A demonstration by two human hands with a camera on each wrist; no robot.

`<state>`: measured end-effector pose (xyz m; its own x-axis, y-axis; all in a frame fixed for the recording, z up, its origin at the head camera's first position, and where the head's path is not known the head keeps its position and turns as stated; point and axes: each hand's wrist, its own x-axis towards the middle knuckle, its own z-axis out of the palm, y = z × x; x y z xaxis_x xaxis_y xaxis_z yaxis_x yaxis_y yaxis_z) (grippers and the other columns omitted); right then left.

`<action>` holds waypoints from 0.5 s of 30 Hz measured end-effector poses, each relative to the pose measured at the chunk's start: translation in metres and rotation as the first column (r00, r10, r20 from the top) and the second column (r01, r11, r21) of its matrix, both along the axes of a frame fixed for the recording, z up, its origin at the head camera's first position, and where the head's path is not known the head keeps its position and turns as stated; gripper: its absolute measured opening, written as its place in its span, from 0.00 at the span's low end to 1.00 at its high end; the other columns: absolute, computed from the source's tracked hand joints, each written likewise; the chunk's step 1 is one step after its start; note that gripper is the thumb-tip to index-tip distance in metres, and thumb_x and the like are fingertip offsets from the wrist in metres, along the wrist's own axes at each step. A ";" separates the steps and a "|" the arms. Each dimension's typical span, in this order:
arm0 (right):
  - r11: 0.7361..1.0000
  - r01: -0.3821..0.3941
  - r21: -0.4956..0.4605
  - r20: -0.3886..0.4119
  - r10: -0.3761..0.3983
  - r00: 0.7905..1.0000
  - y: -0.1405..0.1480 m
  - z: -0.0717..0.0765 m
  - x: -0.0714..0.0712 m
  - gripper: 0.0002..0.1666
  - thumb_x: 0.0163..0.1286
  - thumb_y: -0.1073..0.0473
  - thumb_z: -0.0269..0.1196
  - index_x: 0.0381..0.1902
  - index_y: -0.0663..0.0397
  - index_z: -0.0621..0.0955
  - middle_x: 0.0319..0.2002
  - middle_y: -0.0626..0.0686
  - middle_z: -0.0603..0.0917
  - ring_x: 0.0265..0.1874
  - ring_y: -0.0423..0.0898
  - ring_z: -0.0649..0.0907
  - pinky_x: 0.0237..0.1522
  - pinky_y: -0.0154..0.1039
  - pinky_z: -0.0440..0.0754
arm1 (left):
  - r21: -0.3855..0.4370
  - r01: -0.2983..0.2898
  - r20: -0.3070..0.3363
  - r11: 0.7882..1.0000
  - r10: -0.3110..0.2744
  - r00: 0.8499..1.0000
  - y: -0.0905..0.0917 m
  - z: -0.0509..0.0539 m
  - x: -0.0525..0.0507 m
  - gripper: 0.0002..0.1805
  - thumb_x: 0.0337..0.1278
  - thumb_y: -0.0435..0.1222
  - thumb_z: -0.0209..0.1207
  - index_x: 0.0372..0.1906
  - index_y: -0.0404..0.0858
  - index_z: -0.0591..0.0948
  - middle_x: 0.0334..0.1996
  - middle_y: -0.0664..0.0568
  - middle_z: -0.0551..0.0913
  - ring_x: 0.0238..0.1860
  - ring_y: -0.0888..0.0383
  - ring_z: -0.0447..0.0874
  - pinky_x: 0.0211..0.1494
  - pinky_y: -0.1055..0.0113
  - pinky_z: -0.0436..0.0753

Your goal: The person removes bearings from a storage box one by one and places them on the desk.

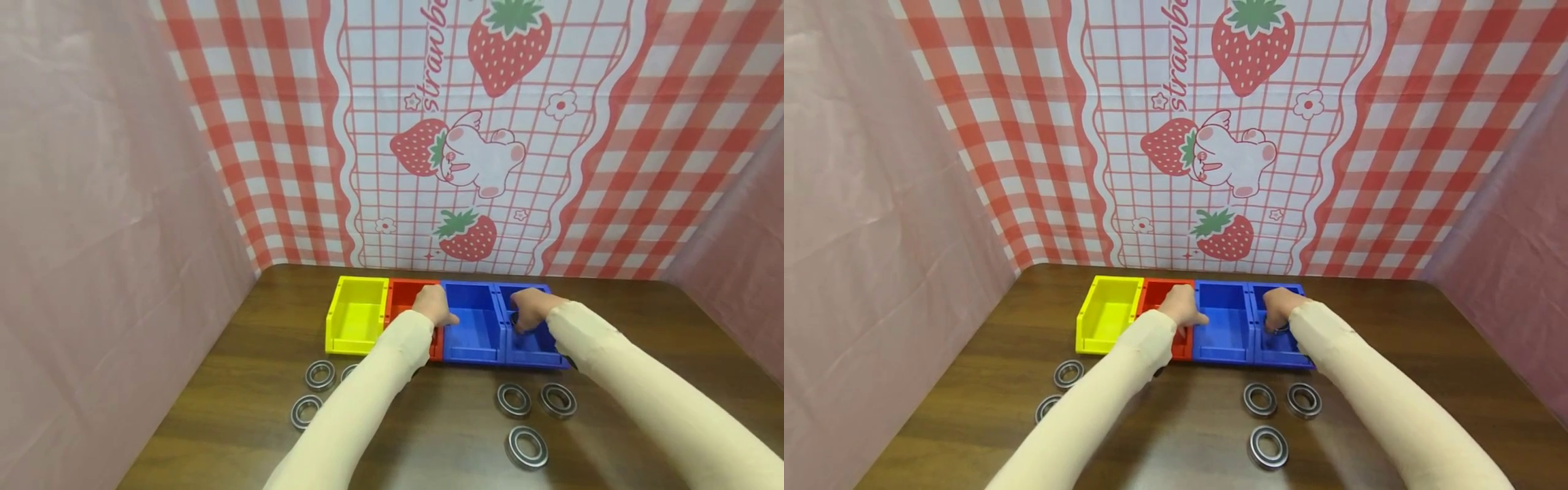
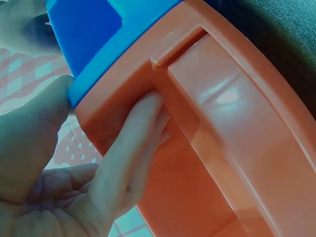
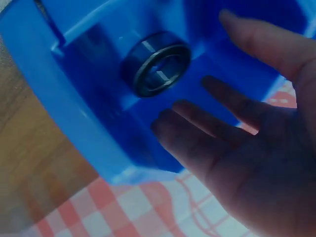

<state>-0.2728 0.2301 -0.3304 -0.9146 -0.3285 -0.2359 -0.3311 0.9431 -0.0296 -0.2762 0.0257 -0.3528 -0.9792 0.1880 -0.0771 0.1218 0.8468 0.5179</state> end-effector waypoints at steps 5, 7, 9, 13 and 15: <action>0.996 0.088 0.002 0.067 -0.088 0.994 0.003 -0.010 -0.011 0.39 0.42 0.58 0.75 0.49 0.76 0.75 0.48 0.71 0.81 0.53 0.67 0.79 0.58 0.56 0.76 | 0.020 0.002 0.013 1.000 -0.002 1.000 0.000 0.000 0.001 0.16 0.47 0.40 0.71 0.34 0.32 0.82 0.24 0.48 0.80 0.21 0.60 0.71 0.24 0.72 0.71; 0.995 0.097 0.011 0.069 -0.097 0.993 0.005 -0.013 -0.014 0.39 0.42 0.57 0.76 0.48 0.76 0.75 0.48 0.71 0.81 0.53 0.66 0.79 0.58 0.55 0.76 | 0.001 0.008 0.001 1.000 -0.008 1.000 0.001 -0.001 0.000 0.17 0.46 0.41 0.71 0.34 0.32 0.82 0.26 0.48 0.82 0.22 0.60 0.71 0.24 0.72 0.72; 0.995 0.103 0.014 0.074 -0.103 0.992 0.005 -0.016 -0.015 0.38 0.41 0.57 0.76 0.47 0.75 0.76 0.46 0.70 0.82 0.51 0.65 0.80 0.57 0.54 0.77 | -0.016 0.011 -0.009 1.000 -0.012 1.000 0.002 -0.003 -0.002 0.17 0.46 0.42 0.72 0.34 0.32 0.82 0.28 0.48 0.83 0.23 0.60 0.72 0.25 0.71 0.73; 0.994 0.110 0.006 0.087 -0.110 0.990 0.005 -0.020 -0.015 0.37 0.41 0.59 0.76 0.47 0.75 0.75 0.45 0.69 0.82 0.50 0.64 0.81 0.57 0.54 0.78 | -0.033 0.014 -0.012 0.999 -0.015 1.000 0.002 -0.005 -0.005 0.17 0.45 0.42 0.72 0.33 0.32 0.82 0.29 0.48 0.84 0.23 0.60 0.72 0.25 0.71 0.73; 0.994 0.110 -0.002 0.083 -0.109 0.991 0.005 -0.021 -0.014 0.37 0.41 0.59 0.76 0.46 0.75 0.75 0.45 0.69 0.83 0.50 0.64 0.81 0.57 0.54 0.78 | -0.020 0.013 -0.002 1.000 -0.013 1.000 0.002 -0.004 -0.005 0.17 0.45 0.41 0.72 0.34 0.32 0.81 0.27 0.48 0.83 0.23 0.60 0.72 0.25 0.71 0.73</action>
<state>-0.2864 0.2352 -0.3516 -0.9227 -0.2292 -0.3099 -0.2220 0.9733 -0.0590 -0.2807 0.0278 -0.3570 -0.9769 0.1987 -0.0786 0.1338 0.8554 0.5004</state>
